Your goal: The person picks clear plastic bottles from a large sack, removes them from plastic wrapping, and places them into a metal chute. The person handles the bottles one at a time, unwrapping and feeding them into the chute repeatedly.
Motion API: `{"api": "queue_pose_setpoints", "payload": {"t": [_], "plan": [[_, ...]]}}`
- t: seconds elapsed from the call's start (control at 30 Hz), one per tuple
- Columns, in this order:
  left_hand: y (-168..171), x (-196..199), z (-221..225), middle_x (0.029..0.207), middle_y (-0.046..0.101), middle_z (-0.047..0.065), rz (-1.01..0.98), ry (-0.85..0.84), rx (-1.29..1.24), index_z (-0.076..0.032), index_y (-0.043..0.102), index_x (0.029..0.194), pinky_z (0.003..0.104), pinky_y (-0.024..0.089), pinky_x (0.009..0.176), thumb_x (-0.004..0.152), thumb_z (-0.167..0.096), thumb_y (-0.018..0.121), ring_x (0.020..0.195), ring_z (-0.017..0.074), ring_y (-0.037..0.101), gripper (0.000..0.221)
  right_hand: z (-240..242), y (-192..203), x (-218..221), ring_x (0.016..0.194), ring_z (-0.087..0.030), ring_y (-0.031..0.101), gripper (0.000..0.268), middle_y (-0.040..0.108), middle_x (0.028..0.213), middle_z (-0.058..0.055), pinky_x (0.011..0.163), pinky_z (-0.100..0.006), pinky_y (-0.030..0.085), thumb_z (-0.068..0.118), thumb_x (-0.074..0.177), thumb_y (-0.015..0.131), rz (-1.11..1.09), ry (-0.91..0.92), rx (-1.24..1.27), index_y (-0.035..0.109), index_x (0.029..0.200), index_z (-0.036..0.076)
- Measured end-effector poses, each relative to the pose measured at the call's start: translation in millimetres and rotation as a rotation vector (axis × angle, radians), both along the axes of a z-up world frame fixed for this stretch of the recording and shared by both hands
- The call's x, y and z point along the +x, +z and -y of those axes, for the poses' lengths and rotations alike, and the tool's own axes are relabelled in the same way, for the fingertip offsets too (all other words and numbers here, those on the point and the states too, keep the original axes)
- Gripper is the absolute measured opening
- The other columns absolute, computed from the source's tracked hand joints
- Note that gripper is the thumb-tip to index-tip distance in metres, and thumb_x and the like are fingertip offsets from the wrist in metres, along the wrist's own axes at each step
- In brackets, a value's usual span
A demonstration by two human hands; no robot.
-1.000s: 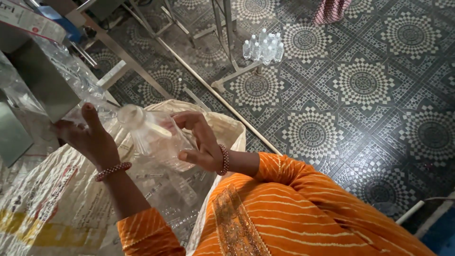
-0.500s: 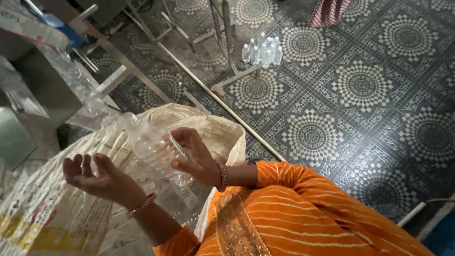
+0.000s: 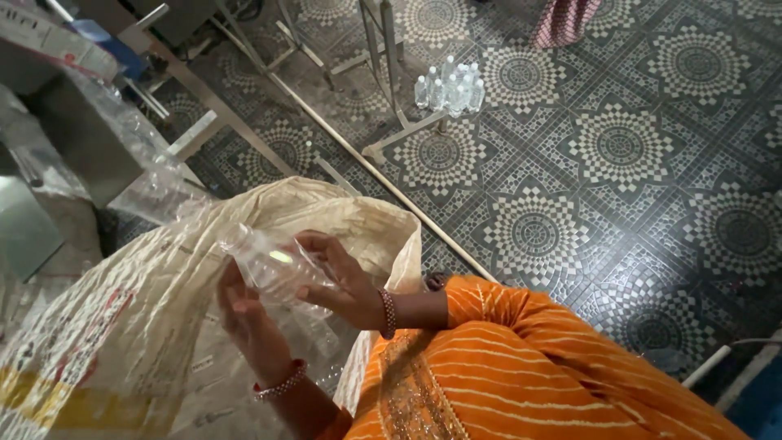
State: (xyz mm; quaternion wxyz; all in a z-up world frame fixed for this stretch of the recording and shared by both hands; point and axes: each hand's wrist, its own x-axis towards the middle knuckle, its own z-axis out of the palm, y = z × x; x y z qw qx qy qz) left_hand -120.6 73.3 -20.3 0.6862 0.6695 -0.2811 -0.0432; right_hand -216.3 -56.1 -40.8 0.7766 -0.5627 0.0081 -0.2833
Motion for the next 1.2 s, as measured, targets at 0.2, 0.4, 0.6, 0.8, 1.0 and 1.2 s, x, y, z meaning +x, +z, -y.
{"api": "queue_pose_setpoints", "payload": {"t": [0.2,0.4,0.6,0.8,1.0,1.2], "plan": [[5,-14,2,0.145,0.052,0.016,-0.008,-0.197,0.001,0.006,0.037,0.153,0.04,0.042,0.112,0.1,-0.05,0.062,0.134,0.0253,0.051,0.081,-3,-4,-8,0.148,-0.025,0.045,0.066,0.041,0.154,-0.015,0.128,-0.04,0.038,0.027,0.103,0.069,0.06,0.021,0.029,0.034,0.153,0.003],[-4,-15,2,0.142,0.057,0.015,-0.154,-0.241,-0.025,0.006,0.04,0.151,0.036,0.046,0.108,0.094,-0.031,0.072,0.13,0.0244,0.055,0.075,2,-9,-19,0.139,-0.026,0.053,0.066,0.049,0.148,-0.013,0.115,-0.041,0.049,0.033,0.097,0.072,-0.068,-0.098,-0.116,0.043,0.149,0.006],[-18,-21,-1,0.134,0.059,0.016,-0.16,-0.154,-0.004,0.006,0.045,0.155,0.036,0.047,0.098,0.092,-0.021,0.073,0.117,0.0243,0.055,0.074,16,-4,-32,0.138,-0.022,0.054,0.064,0.05,0.149,-0.01,0.114,-0.038,0.051,0.042,0.099,0.068,-0.071,-0.125,-0.212,0.048,0.149,0.009],[-12,-24,16,0.142,0.059,0.016,-0.076,-0.063,-0.199,0.004,0.042,0.151,0.044,0.052,0.109,0.095,-0.025,0.073,0.128,0.0286,0.062,0.07,30,-2,-34,0.138,-0.023,0.054,0.06,0.05,0.15,-0.011,0.114,-0.039,0.049,0.037,0.101,0.068,-0.027,-0.052,-0.196,0.048,0.15,0.008],[-11,-38,30,0.14,0.06,0.015,-0.058,0.049,-0.248,0.002,0.049,0.148,0.044,0.052,0.114,0.097,-0.036,0.075,0.126,0.0285,0.062,0.069,47,-22,-27,0.135,-0.023,0.053,0.056,0.051,0.148,-0.012,0.11,-0.04,0.051,0.035,0.098,0.067,-0.024,0.011,-0.202,0.051,0.144,0.008],[-25,-45,32,0.138,0.061,0.013,-0.012,0.234,-0.246,0.001,0.047,0.148,0.039,0.045,0.112,0.096,-0.038,0.077,0.129,0.0239,0.057,0.071,77,-29,6,0.127,-0.023,0.059,0.043,0.06,0.137,-0.014,0.108,-0.039,0.05,0.029,0.102,0.062,-0.112,0.051,-0.232,0.056,0.135,0.003]]}}
